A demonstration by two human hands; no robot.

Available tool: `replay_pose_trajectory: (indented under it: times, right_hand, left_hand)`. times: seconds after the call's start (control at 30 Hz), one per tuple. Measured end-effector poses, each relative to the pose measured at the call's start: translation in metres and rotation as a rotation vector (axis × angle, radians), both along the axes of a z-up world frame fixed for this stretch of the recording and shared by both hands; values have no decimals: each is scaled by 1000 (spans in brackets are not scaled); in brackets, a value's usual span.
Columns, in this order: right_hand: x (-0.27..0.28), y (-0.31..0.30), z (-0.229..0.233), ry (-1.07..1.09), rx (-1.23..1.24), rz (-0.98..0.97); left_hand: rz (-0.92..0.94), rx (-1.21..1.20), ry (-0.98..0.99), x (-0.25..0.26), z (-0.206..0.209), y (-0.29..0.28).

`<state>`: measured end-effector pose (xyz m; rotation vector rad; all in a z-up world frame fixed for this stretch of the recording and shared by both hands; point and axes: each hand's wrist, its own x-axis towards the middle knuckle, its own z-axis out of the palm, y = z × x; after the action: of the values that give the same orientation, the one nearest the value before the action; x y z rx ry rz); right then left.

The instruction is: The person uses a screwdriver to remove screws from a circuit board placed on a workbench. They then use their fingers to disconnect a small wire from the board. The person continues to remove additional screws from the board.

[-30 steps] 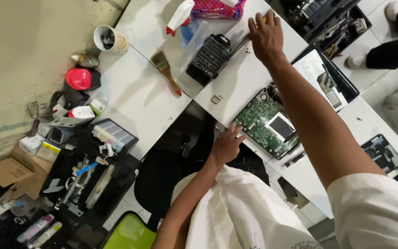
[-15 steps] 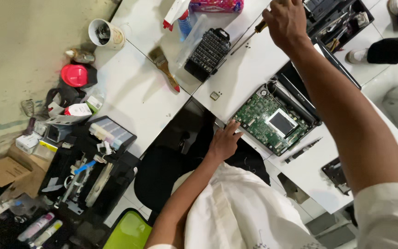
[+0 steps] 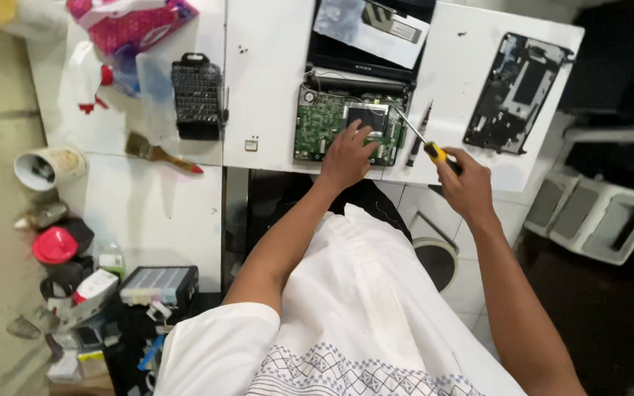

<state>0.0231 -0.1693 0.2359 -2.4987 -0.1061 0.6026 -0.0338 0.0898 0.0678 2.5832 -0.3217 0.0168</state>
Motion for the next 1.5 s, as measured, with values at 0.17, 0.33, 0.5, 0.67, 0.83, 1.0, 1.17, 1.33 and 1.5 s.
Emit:
replay_pose_trajectory:
  times: [0.17,0.33,0.5,0.67,0.83,1.0,1.17,1.33,1.5]
  right_hand:
    - [-69,-36,-8,-27,-243,-147]
    - [-88,-6,7,33,-283,-180]
    - [-83,2,-4,38,-219,-209]
    - [-76,-6,-10,45,-201,-184]
    - [-72,-5,-13,41,-177,-128]
    - [-68,-2,-8,17,-188,-79]
    - [-65,11,5,2,-253,7]
    - [-62,26,16,8,-371,121]
    - [-32,25,-18,292,-481,8]
  left_hand:
    - [-166,83,132,7,13,-25]
    - [-151,199,54,1,-8,-30]
    - [-128,207,28,1,-8,-31]
    - [-115,181,51,2,-2,-31]
    - [-108,156,86,1,-11,-33]
    - [-108,159,94,2,-9,-32]
    - [-101,143,90,2,-10,-33]
    - [-105,157,93,1,-12,-35]
    - [-90,130,102,4,-4,-34]
